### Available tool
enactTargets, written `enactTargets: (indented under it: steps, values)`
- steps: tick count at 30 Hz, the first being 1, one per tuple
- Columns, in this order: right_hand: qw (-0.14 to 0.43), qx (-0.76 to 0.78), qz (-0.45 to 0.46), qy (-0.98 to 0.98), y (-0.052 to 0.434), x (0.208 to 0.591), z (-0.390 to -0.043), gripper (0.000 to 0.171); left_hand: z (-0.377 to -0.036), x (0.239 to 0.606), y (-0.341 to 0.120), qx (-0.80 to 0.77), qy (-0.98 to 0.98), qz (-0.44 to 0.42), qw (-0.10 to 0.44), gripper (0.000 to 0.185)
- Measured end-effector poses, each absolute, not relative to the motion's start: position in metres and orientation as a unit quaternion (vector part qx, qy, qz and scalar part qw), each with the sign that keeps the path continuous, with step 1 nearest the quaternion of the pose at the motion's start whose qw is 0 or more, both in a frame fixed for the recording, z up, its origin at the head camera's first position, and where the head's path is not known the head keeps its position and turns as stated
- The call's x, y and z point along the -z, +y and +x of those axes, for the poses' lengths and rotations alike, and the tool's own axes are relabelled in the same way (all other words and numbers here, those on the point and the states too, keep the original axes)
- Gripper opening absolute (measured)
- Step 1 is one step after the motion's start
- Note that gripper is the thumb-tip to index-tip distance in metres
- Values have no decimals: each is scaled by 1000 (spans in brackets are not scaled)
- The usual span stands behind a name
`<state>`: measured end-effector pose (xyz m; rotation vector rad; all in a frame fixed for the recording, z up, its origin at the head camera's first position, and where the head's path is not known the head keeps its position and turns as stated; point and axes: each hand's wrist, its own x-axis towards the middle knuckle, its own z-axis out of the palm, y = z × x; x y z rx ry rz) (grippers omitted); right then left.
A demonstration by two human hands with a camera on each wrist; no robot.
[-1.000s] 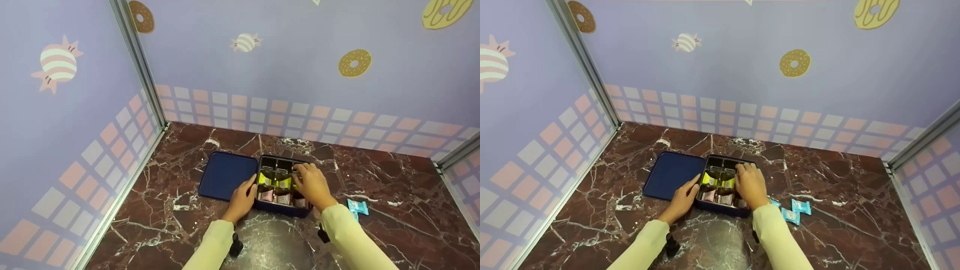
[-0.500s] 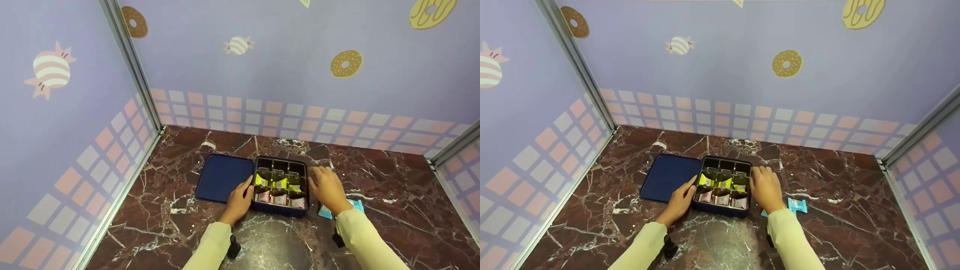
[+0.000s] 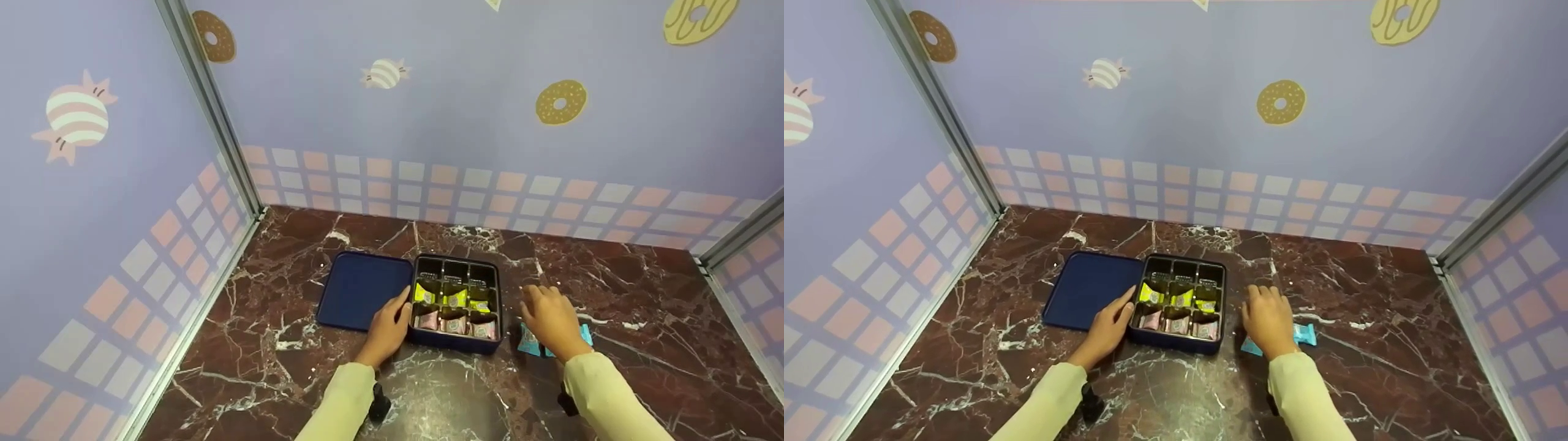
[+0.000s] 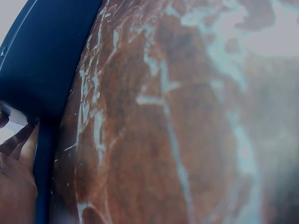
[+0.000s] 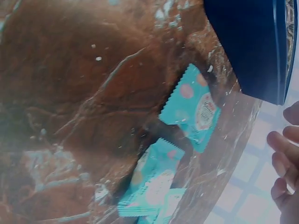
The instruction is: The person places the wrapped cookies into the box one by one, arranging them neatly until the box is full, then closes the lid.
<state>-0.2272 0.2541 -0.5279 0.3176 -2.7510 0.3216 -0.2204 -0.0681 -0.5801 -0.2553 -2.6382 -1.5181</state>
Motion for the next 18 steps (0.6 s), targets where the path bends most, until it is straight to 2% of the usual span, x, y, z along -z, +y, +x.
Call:
enactTargets:
  steps: [6,14,18]
  values:
    - [137,-90,99,-981,262,530,-215,22,-219,582,-67,497,-862,-84,43,46]
    - [2,-82,52,-995,266,531,-203,38,-219,582,-67,500,-861,-85,43,46]
    - [-29,-80,46,-995,266,533,-201,43,-220,583,-67,499,-861,-87,46,46]
